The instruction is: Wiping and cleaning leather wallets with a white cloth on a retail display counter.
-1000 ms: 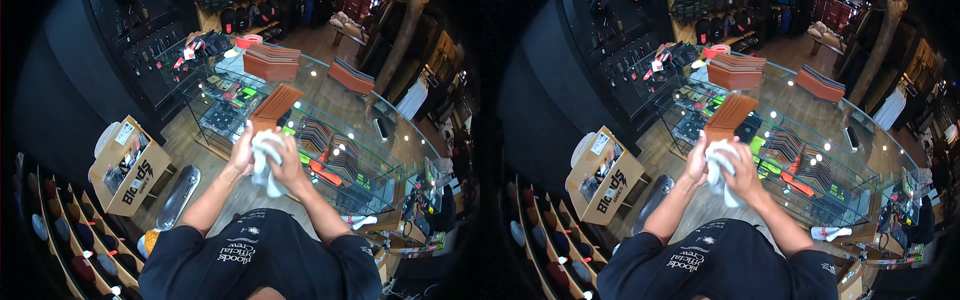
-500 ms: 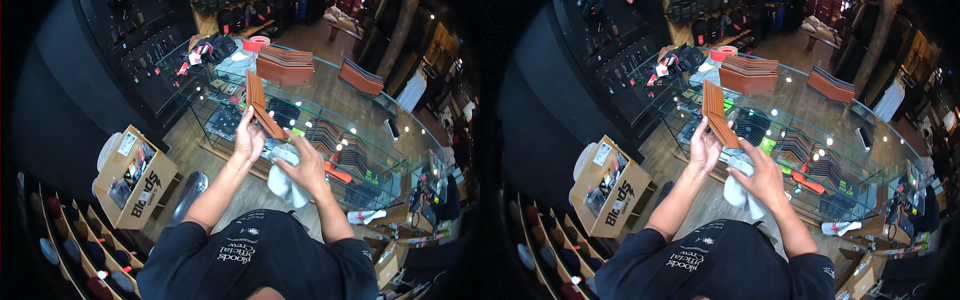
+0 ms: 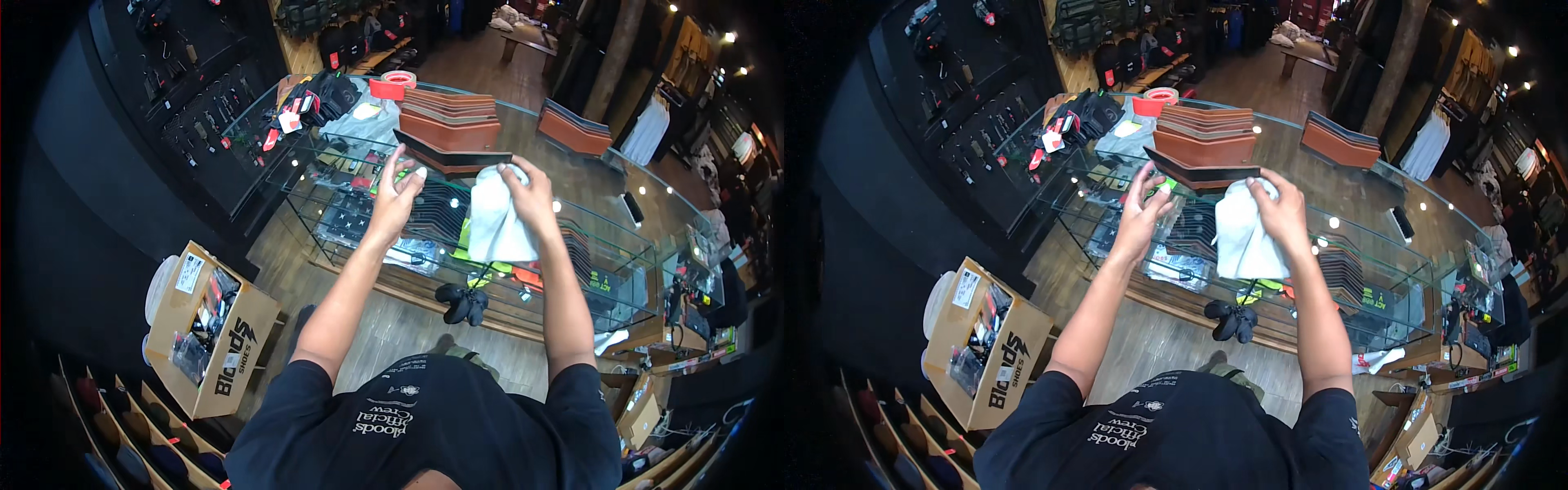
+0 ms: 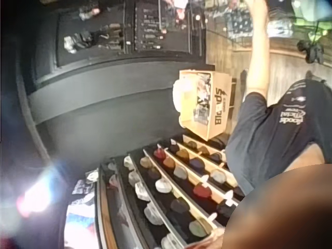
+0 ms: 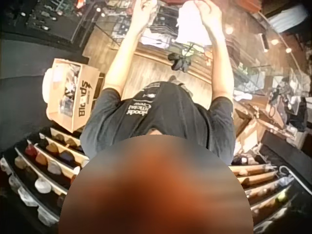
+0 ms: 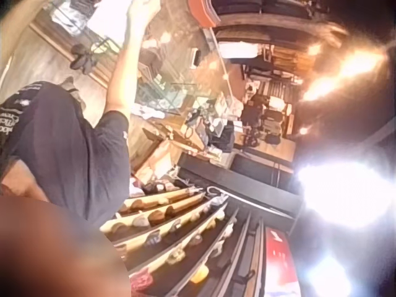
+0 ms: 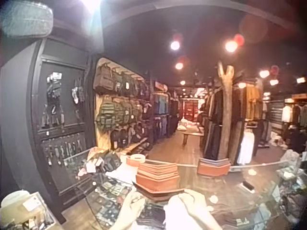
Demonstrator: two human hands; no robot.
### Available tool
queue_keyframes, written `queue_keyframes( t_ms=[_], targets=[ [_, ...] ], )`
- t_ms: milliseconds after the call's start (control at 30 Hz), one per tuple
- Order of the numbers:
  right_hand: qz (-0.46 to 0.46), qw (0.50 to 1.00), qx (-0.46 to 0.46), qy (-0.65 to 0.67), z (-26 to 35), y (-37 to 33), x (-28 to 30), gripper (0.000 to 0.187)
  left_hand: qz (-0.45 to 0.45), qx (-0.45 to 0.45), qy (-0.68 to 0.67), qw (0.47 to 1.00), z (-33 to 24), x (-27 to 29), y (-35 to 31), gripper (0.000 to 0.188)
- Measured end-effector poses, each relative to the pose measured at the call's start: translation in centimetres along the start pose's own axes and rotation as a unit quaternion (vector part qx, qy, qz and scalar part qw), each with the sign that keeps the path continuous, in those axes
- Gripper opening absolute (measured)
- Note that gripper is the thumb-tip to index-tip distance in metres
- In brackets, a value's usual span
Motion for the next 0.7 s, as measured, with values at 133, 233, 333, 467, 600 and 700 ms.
queue_keyframes(
  t_ms=[133,233,333,467,600,700],
  targets=[
    [0.029,0.998,-0.053,0.015,-3.7,4.7,-1.4,0.044,-0.005,-0.054,0.119,0.991,0.9,0.7,4.1,0.077],
    [0.053,0.995,-0.067,-0.043,-6.5,5.8,-3.4,0.059,-0.047,-0.197,0.293,0.934,0.7,2.1,6.3,0.085],
    [0.046,0.997,-0.062,-0.017,-6.6,5.3,-3.4,0.067,-0.052,-0.149,0.365,0.918,0.4,1.1,6.9,0.11],
    [0.059,0.996,-0.06,-0.007,-5.5,4.9,-3.8,0.066,-0.051,-0.199,0.415,0.886,-0.6,-0.1,8.3,0.121],
    [0.056,0.995,-0.075,-0.024,-5.3,5.2,-4.0,0.067,-0.064,-0.184,0.431,0.881,0.2,-0.4,9.0,0.12],
    [0.039,0.996,-0.046,-0.07,-4.9,5.3,-4.1,0.071,-0.065,-0.17,0.436,0.881,0.3,-0.3,8.8,0.118]
  ],
)
Point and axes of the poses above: each hand's wrist, its own y-axis towards the middle knuckle, its own x-axis out of the back of the hand, z = x × y, the point moved 10 cm from there along y, towards the middle knuckle, and after that the axes turned 3 degrees about -z, right-handed, at the moved point
